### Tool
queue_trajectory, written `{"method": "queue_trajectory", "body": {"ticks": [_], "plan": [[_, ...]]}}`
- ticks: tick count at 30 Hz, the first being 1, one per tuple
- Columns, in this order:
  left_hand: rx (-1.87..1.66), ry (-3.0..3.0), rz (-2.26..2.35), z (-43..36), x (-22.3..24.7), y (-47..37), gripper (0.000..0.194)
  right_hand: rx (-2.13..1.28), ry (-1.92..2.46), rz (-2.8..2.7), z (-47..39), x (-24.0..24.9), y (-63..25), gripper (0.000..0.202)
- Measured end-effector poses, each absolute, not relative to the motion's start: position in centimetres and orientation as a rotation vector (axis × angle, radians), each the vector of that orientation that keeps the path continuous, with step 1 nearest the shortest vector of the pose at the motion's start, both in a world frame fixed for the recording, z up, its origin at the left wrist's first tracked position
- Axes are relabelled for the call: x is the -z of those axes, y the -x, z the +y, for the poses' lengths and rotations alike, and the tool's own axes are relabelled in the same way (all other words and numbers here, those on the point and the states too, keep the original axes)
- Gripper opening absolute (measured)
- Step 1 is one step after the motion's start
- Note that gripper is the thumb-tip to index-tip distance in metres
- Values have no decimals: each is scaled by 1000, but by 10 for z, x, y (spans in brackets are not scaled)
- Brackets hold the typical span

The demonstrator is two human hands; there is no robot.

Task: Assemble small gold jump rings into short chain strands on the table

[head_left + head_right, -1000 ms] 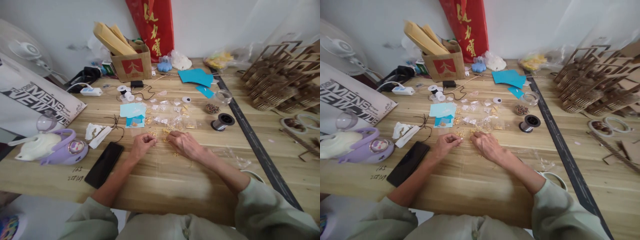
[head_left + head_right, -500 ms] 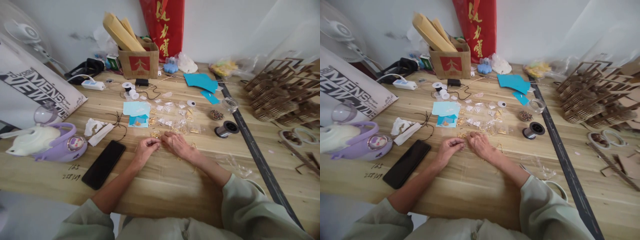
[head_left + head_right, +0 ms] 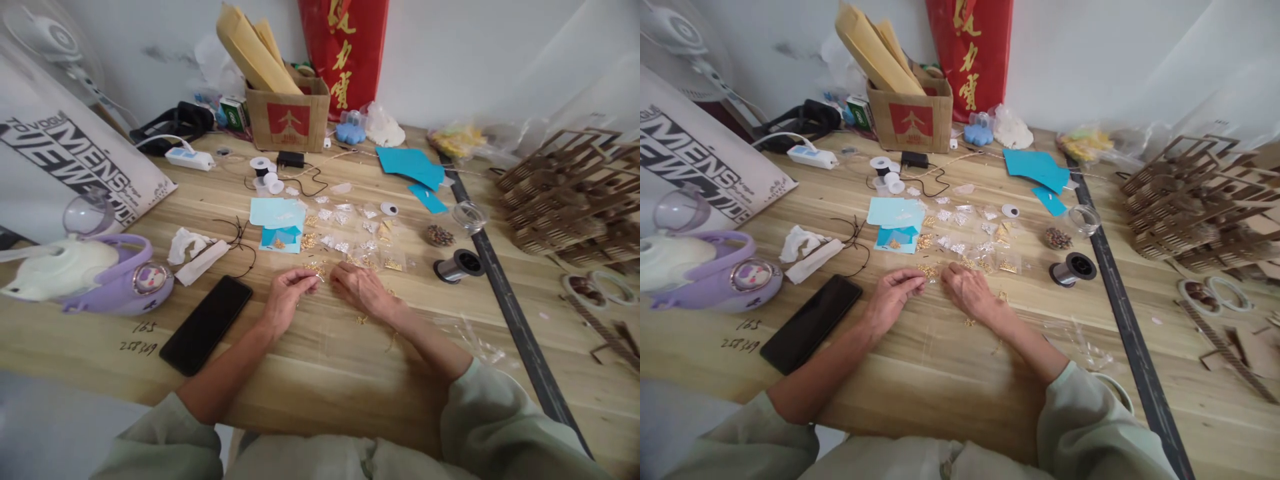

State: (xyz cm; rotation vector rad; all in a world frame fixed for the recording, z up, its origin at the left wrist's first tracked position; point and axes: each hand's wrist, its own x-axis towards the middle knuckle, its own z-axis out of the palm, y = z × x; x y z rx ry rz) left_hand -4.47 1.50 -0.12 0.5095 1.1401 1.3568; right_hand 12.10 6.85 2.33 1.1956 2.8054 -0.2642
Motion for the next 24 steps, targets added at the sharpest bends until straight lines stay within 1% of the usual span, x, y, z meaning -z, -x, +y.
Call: {"method": "queue_trajectory", "body": {"ticks": [8, 13, 17, 24], "plan": [[-1385, -350, 1073, 14, -3, 40, 23, 187, -1126, 2770, 68, -20, -116, 20], [-1368, -323, 1060, 15, -10, 37, 18, 240, -1117, 2742, 68, -20, -114, 22], [-1433, -294, 1035, 17, -13, 30, 15, 261, -1166, 2776, 69, -23, -115, 21], [-1588, -253, 1012, 21, -1, 22, 16, 412, -1200, 2866, 71, -29, -117, 18]]}}
